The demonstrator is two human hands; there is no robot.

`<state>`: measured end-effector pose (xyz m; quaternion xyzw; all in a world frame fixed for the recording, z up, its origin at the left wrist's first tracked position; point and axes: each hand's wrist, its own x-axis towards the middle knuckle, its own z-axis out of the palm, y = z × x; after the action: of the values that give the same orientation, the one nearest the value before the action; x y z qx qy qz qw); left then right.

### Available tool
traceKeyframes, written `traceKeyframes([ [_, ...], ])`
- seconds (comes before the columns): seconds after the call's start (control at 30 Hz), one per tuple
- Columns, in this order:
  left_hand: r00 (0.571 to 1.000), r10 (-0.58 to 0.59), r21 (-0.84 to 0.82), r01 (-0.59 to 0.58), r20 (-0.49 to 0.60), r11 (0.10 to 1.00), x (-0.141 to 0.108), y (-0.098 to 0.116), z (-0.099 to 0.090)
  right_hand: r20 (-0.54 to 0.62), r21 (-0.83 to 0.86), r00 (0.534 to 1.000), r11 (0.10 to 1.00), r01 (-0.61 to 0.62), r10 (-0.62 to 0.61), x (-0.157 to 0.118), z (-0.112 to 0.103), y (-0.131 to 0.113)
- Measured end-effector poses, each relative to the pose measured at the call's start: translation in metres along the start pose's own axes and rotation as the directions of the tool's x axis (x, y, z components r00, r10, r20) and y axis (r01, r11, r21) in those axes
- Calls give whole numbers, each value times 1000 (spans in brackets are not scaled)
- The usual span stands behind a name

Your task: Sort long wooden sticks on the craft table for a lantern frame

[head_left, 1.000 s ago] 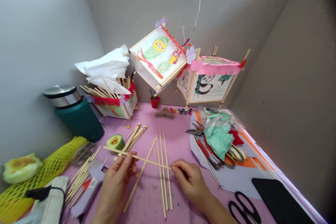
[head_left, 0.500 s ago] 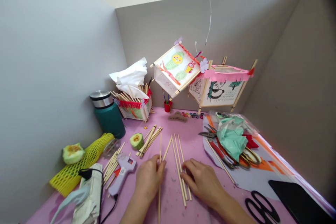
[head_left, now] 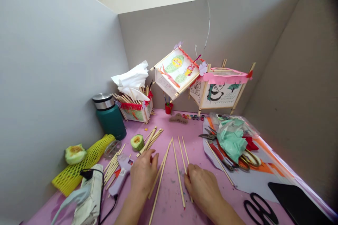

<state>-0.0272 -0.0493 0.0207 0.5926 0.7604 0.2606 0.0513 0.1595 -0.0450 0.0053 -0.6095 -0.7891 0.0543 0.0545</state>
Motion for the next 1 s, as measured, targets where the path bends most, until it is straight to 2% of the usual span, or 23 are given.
traceKeyframes([
  [0.13,990,8,89,4,-139,996,22,-5,-19,-17,62,998,996,-59,60,1,-2,2],
  [0.23,981,2,209,39,-192,977,44,-14,-28,-51,180,995,981,-71,81,4,-2,12],
  [0.33,980,-130,277,168,-152,946,61,-23,-29,-130,269,989,962,-37,74,9,0,23],
  [0.43,966,-249,293,257,-67,921,69,-30,-24,-204,257,978,966,6,49,13,4,30],
  [0.57,956,-292,261,291,-37,920,73,-37,-14,-226,170,974,985,23,17,15,9,32],
  [0.73,950,-308,179,312,-50,933,78,-44,-5,-191,128,981,992,11,14,16,12,31],
  [0.9,936,-334,85,344,-107,935,79,-45,-3,-161,234,987,971,49,-11,17,12,33],
  [1.0,942,-261,-29,261,-211,965,75,-37,-5,-175,386,985,920,67,2,20,15,37],
])
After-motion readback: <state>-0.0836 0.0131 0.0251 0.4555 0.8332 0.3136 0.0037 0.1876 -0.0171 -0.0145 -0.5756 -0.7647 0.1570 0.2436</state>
